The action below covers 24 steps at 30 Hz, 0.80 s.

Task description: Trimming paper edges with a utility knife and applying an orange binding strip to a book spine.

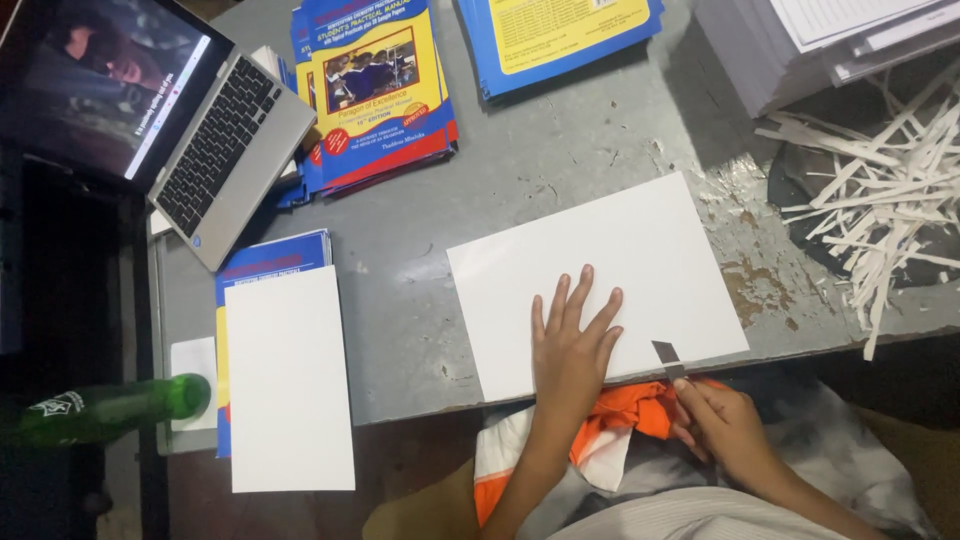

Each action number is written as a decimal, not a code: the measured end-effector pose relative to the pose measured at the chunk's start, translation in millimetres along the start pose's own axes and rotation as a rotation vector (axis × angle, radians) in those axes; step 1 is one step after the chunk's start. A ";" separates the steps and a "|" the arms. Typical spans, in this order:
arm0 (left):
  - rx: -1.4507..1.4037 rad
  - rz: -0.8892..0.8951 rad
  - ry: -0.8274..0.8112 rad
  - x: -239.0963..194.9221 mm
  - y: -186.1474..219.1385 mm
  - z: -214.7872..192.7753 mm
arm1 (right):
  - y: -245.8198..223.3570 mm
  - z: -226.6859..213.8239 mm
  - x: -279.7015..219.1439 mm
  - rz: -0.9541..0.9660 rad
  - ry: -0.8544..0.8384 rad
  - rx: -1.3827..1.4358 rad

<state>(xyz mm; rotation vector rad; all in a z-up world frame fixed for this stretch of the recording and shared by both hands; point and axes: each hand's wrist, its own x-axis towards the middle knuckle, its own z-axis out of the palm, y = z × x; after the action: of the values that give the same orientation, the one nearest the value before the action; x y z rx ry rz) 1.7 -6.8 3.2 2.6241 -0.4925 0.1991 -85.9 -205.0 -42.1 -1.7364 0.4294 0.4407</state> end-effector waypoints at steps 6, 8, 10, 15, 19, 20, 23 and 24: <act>-0.009 -0.006 0.002 0.6 0.5 -0.7 | -31.7 2.6 -5.2 -0.003 -0.037 -0.059; -0.010 -0.006 0.002 0.4 1.0 -0.6 | -31.7 5.1 -4.0 -0.016 -0.067 0.021; -0.009 -0.008 0.002 0.1 0.7 -0.4 | -28.8 8.6 -1.9 -0.030 -0.099 0.101; -0.013 -0.010 0.017 0.2 1.2 0.3 | -20.7 11.7 -0.6 -0.030 -0.075 0.112; -0.017 -0.017 0.015 2.0 1.8 -1.9 | -20.3 7.5 -8.3 0.054 -0.096 0.109; -0.019 -0.016 0.017 1.0 1.4 -0.6 | -18.2 7.8 -9.0 0.050 -0.101 0.126; -0.016 -0.016 0.014 -1.0 0.7 2.4 | -20.9 10.0 -9.8 0.033 -0.110 0.158; -0.007 -0.018 0.016 -0.4 0.2 3.3 | -23.9 10.6 -8.1 0.012 -0.118 0.170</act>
<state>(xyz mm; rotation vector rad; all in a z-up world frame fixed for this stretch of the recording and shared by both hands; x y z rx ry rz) 1.4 -8.4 0.3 2.6172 -0.4633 0.2127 -81.3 -189.5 -19.9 -1.5354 0.3818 0.4987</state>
